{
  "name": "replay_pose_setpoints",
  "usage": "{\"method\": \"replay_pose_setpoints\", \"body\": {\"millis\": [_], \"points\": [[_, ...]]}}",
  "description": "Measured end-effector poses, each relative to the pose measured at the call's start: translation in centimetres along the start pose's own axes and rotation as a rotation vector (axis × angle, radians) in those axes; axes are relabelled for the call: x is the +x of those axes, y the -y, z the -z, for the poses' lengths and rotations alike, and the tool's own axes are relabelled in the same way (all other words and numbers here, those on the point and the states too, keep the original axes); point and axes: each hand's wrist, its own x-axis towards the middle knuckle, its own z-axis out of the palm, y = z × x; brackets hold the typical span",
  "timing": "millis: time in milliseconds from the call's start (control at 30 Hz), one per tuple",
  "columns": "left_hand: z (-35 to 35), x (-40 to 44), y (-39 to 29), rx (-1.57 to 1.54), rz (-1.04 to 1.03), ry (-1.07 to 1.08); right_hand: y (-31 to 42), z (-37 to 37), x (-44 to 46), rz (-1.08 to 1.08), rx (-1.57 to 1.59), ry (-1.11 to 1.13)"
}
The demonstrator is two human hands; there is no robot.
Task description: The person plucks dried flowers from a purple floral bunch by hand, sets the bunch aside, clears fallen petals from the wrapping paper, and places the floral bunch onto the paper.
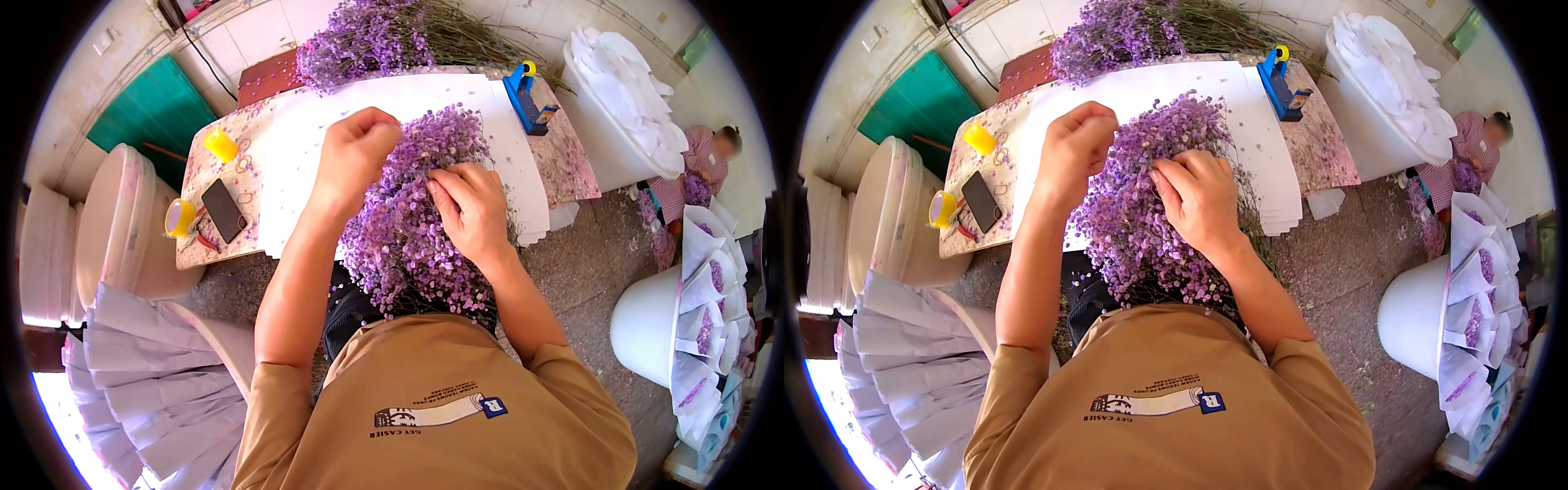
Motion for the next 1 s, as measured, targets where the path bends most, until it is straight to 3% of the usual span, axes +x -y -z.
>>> {"method": "replay_pose_setpoints", "body": {"millis": [33,100,133,167,233,367,1000], "points": [[0.0,-0.3,-0.4,0.002,0.001,0.003,0.0,0.0,0.0,0.002,0.004,-0.004],[0.1,-0.9,-1.1,-0.347,0.162,0.051,0.2,0.2,0.0,-0.001,0.006,0.006],[1.0,-0.8,-1.1,-0.286,0.167,0.200,0.2,0.2,0.0,-0.003,0.011,0.017],[0.6,-0.9,-0.7,-0.286,0.168,0.198,0.2,0.1,0.0,-0.003,0.013,0.018],[-0.7,-1.3,0.4,0.356,-0.248,0.134,0.2,-0.2,0.0,0.002,0.003,0.000],[-0.2,-2.3,0.2,0.641,-0.218,0.037,0.2,-0.1,-0.1,-0.016,0.000,-0.003],[0.0,-1.0,1.9,0.574,-0.272,0.095,0.2,-0.3,0.0,0.025,0.013,-0.004]]}}
